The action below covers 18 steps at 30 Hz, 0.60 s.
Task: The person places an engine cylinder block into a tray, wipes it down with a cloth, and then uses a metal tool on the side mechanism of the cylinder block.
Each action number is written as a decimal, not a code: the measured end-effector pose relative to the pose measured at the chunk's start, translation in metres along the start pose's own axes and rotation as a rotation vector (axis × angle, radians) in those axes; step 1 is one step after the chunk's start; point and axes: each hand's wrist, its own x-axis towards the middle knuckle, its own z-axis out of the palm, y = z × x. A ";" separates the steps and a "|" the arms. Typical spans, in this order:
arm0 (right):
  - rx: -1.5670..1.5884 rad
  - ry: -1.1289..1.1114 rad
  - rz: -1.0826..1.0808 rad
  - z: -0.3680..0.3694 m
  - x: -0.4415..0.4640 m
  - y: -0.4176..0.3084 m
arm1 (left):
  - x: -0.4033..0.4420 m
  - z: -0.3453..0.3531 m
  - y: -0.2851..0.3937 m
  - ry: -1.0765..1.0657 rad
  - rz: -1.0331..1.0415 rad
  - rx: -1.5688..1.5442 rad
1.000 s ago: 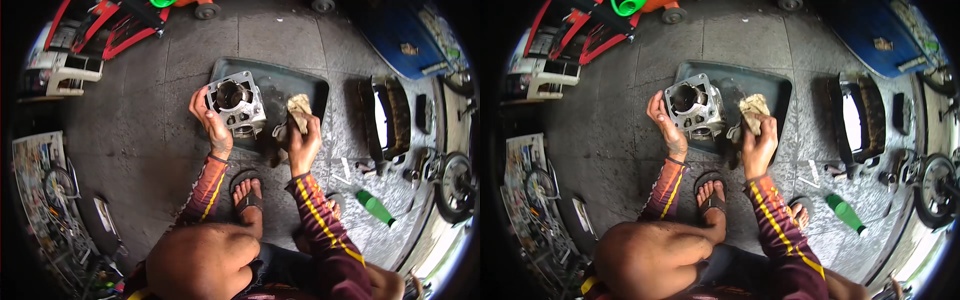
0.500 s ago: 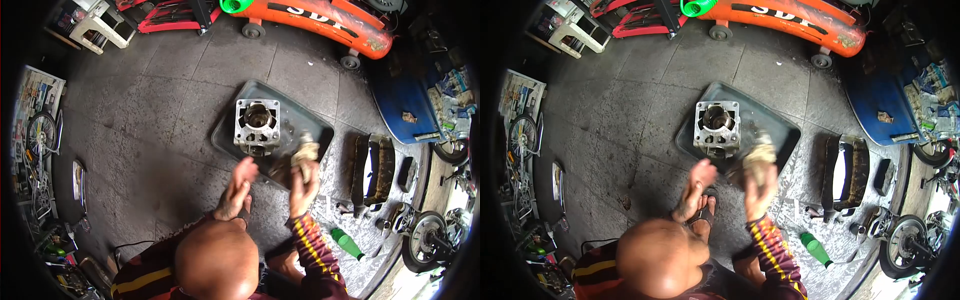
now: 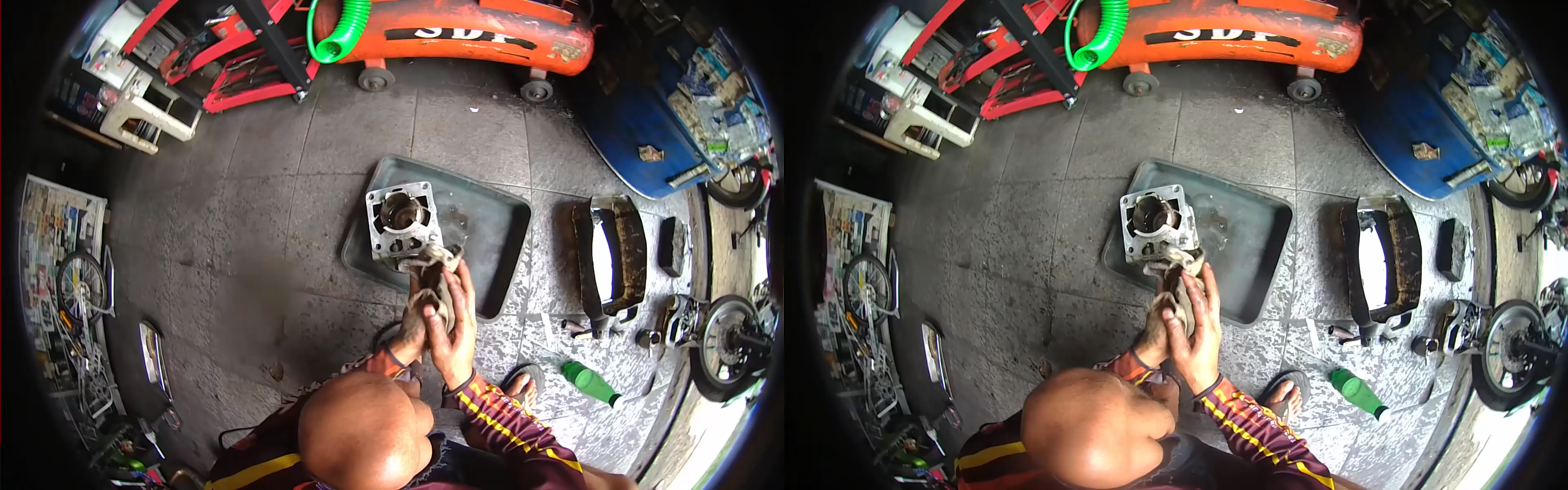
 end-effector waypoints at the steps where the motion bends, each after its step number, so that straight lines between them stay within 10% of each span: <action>1: -0.049 0.016 0.007 -0.001 0.002 0.001 | -0.005 0.000 0.001 -0.018 -0.020 0.018; 10: 0.232 0.338 0.040 -0.023 0.023 -0.007 | 0.003 -0.008 0.002 -0.261 -0.132 0.403; 13: 0.123 0.191 -0.095 -0.003 0.000 -0.011 | 0.033 0.010 0.000 0.154 0.002 -0.159; 18: 0.039 0.104 -0.166 0.008 -0.016 -0.015 | 0.018 0.030 0.000 -0.069 -0.138 -0.135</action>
